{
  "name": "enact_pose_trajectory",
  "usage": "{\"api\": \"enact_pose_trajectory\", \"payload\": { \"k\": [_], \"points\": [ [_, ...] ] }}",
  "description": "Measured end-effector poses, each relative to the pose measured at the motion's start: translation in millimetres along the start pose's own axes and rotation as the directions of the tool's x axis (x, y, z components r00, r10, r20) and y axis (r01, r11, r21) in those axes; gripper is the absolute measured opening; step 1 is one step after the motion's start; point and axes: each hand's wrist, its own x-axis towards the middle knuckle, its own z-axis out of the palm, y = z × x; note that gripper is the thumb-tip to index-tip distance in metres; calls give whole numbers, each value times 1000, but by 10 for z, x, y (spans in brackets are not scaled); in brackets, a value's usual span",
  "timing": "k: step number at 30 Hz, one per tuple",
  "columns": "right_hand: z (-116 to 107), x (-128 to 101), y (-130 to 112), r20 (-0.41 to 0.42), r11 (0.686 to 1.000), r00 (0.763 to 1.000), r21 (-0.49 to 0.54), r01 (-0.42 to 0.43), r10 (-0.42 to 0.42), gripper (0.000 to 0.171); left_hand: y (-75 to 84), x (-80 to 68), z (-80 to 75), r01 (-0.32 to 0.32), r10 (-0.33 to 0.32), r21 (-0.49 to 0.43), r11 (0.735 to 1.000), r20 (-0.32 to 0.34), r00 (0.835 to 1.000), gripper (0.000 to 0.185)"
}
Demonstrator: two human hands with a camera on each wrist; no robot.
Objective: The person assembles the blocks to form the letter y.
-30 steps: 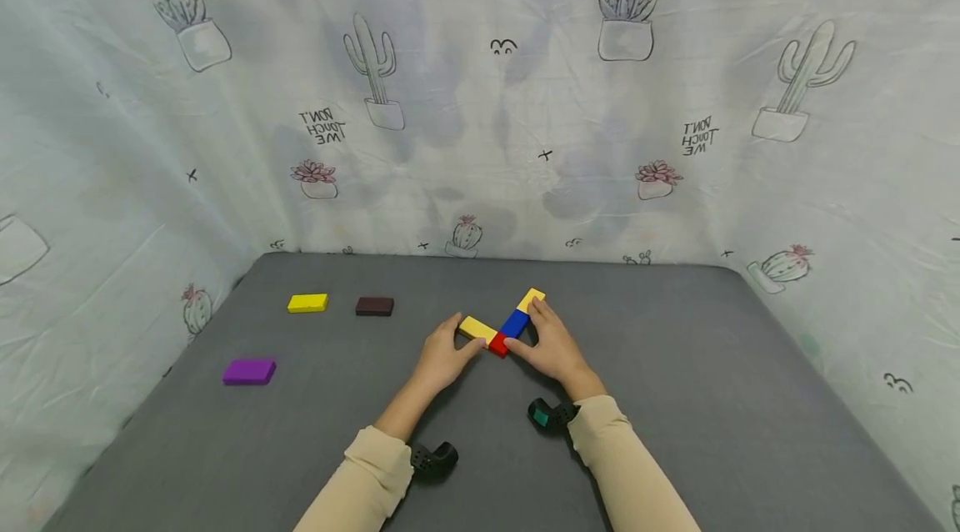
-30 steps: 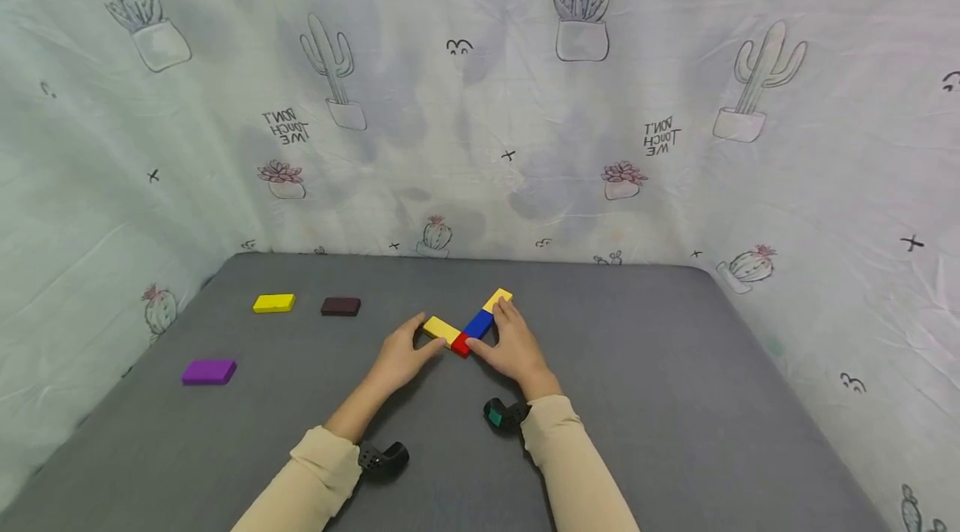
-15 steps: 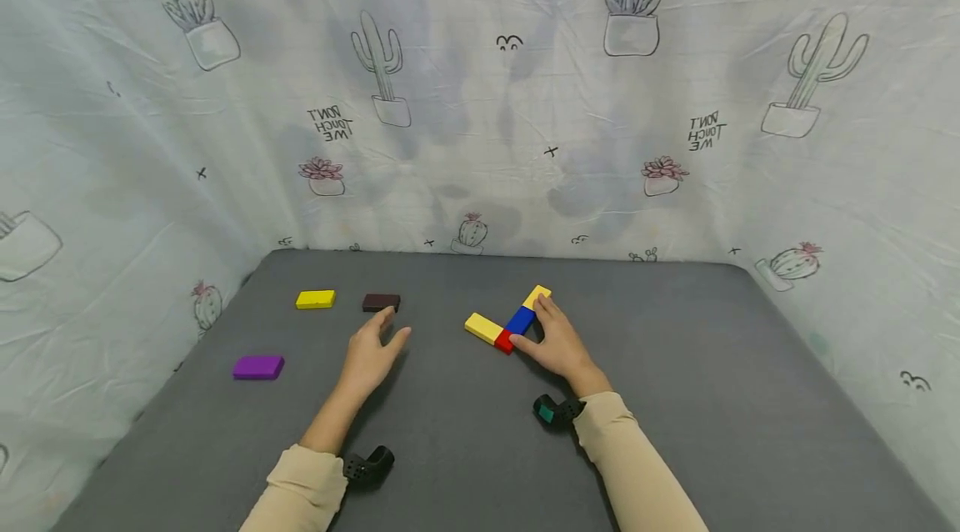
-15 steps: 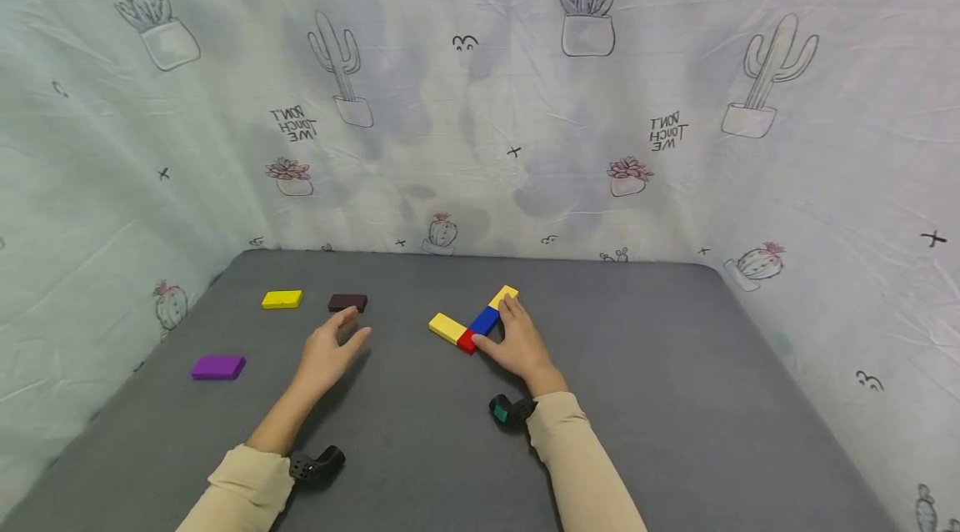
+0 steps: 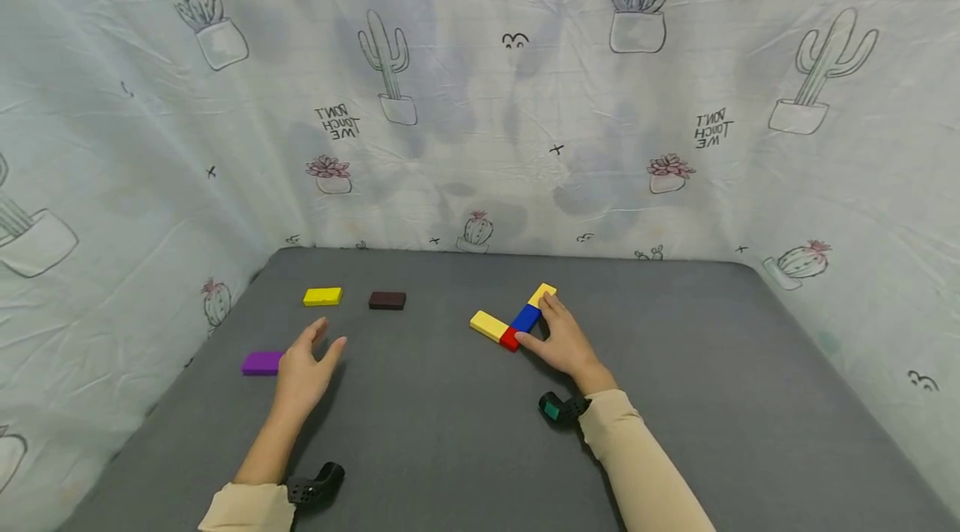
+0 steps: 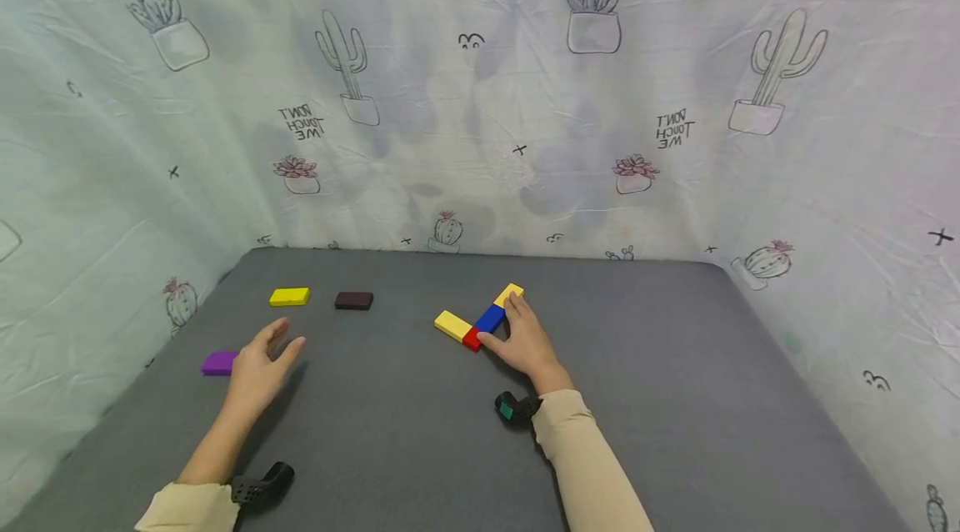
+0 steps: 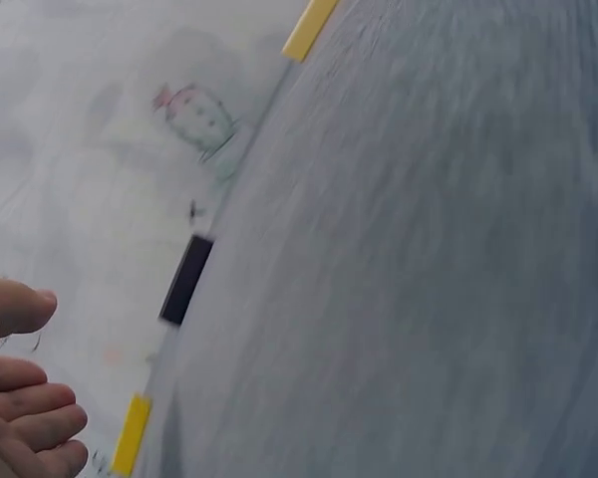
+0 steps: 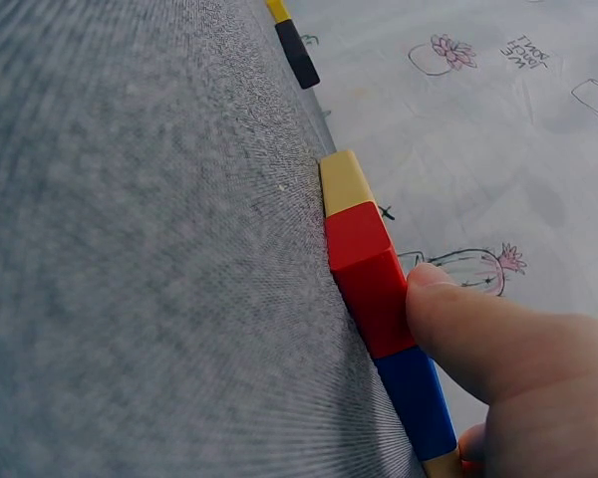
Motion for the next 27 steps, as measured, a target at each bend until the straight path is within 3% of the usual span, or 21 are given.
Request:
{"api": "enact_pose_trajectory", "payload": {
  "k": [5, 11, 15, 20, 27],
  "points": [
    [23, -21, -17, 4, 1000, 1000, 4, 0, 0, 86, -159, -73, -180, -21, 31, 86, 996, -121, 992, 61],
    [70, -31, -30, 22, 1000, 1000, 20, -1, 1, 88, -342, -167, -385, 33, -1, 132, 991, -235, 972, 57],
    [61, -16, -6, -3, 1000, 1000, 16, 1, -1, 87, -424, -118, -464, 52, -22, 120, 991, -240, 970, 58],
    [33, 9, 20, -14, 1000, 1000, 1, 8, -8, 87, -513, -98, -533, 138, -105, 128, 982, -231, 967, 62],
    [12, 12, 9, 1, 1000, 1000, -11, 13, -13, 87, -608, -108, -526, 258, -239, 176, 950, -126, 963, 75]
  ]
}}
